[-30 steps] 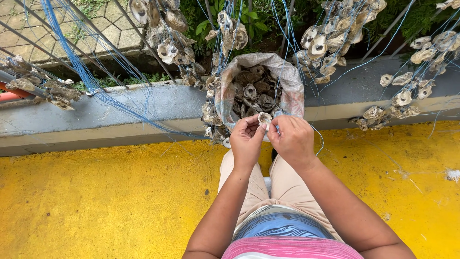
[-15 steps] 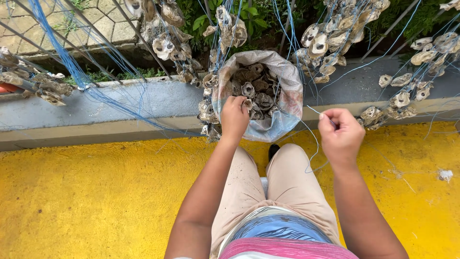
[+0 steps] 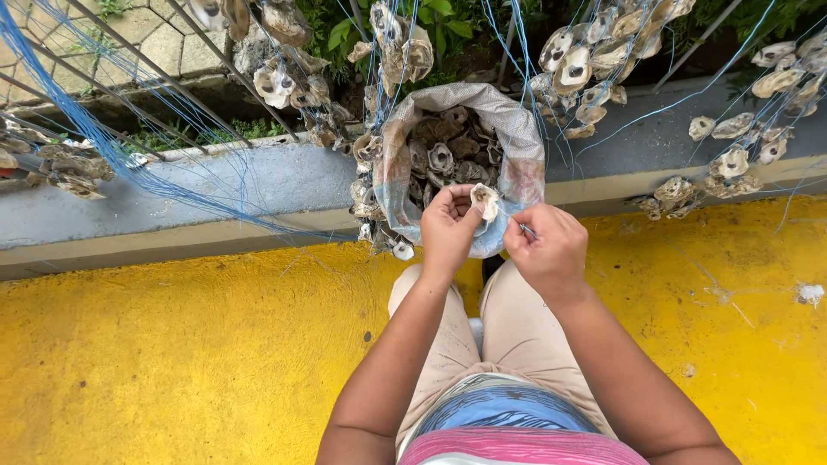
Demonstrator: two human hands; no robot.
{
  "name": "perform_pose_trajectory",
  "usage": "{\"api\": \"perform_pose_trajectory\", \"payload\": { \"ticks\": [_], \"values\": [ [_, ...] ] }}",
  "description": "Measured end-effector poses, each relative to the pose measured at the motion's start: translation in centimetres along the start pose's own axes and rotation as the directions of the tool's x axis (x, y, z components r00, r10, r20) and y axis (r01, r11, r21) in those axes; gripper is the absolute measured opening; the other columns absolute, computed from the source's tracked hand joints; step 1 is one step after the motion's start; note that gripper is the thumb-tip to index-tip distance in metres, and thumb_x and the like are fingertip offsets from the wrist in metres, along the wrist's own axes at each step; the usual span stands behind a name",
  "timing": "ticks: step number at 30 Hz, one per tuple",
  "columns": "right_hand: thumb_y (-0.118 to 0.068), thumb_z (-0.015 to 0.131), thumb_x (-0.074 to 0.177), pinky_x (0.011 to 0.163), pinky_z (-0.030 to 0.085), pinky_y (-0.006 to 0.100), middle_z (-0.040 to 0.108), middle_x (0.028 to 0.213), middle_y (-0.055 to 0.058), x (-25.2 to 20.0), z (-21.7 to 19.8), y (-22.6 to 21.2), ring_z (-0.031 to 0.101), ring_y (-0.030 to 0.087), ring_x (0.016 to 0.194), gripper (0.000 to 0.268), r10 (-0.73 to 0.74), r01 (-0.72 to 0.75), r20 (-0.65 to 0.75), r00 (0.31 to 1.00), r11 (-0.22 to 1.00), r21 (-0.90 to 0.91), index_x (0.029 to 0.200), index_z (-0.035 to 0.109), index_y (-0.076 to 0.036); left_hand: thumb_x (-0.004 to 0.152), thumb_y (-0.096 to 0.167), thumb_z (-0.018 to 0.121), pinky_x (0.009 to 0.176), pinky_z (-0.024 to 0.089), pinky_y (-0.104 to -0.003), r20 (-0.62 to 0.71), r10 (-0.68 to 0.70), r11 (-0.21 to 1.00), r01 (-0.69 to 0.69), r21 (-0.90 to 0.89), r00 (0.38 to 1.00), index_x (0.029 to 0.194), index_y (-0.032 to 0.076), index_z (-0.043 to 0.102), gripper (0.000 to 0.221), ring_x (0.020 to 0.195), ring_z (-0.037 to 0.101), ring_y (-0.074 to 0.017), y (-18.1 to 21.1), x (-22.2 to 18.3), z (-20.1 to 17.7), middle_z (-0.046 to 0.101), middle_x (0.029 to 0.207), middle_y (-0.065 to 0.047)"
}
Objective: Stringing oyster shells onto blue lines to create an oyster spat collector or aquaculture mesh.
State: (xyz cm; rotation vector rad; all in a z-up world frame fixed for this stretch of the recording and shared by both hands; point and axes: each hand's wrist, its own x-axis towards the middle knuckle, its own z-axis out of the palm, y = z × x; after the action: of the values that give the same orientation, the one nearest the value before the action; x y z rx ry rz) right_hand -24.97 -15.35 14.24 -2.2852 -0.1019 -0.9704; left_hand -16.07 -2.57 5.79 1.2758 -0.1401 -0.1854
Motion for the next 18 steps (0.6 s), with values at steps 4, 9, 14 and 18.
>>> {"api": "perform_pose_trajectory", "payload": {
  "ticks": [4, 9, 14, 18],
  "values": [
    [-0.004, 0.077, 0.081, 0.063, 0.049, 0.042, 0.059, 0.069, 0.01, 0.3, 1.2, 0.3, 0.061, 0.03, 0.064, 0.015, -0.025, 0.026, 0.026, 0.999, 0.999, -0.041, 0.081, 0.062, -0.004, 0.09, -0.003, 0.069, 0.081, 0.059, -0.026, -0.001, 0.049, 0.998, -0.049, 0.027, 0.999, 0.115, -0.004, 0.065, 0.025, 0.091, 0.07, -0.0112, 1.4, -1.0, 0.3, 0.073, 0.103, -0.009],
    [-0.003, 0.077, 0.08, 0.063, 0.049, 0.042, 0.057, 0.067, 0.009, 0.4, 1.6, 0.5, 0.06, 0.03, 0.064, 0.016, -0.039, 0.043, 0.049, 0.998, 0.996, -0.084, 0.08, 0.061, -0.004, 0.092, -0.003, 0.07, 0.083, 0.058, -0.024, -0.01, 0.077, 0.997, -0.076, 0.025, 0.997, 0.115, -0.004, 0.066, 0.024, 0.092, 0.069, -0.0096, 2.1, -1.8, 0.8, 0.073, 0.105, -0.008],
    [-0.003, 0.078, 0.081, 0.063, 0.049, 0.042, 0.058, 0.067, 0.009, 0.6, 1.8, 0.6, 0.06, 0.03, 0.064, 0.017, -0.042, 0.045, 0.033, 0.999, 0.995, -0.094, 0.08, 0.061, -0.005, 0.092, -0.002, 0.07, 0.079, 0.057, -0.024, -0.022, 0.077, 0.994, -0.075, 0.074, 0.997, 0.114, -0.004, 0.067, 0.022, 0.088, 0.068, -0.0085, 2.3, -1.8, 1.0, 0.073, 0.103, -0.008],
    [-0.003, 0.078, 0.081, 0.063, 0.049, 0.042, 0.058, 0.068, 0.008, 0.6, 1.8, 0.5, 0.06, 0.029, 0.064, 0.018, -0.067, 0.07, 0.032, 0.997, 0.992, -0.107, 0.08, 0.06, -0.006, 0.091, -0.001, 0.07, 0.079, 0.058, -0.023, -0.024, 0.065, 0.995, -0.063, 0.081, 0.998, 0.114, -0.003, 0.067, 0.023, 0.088, 0.069, -0.0078, 2.5, -1.8, 1.0, 0.074, 0.102, -0.007]
  ]
}}
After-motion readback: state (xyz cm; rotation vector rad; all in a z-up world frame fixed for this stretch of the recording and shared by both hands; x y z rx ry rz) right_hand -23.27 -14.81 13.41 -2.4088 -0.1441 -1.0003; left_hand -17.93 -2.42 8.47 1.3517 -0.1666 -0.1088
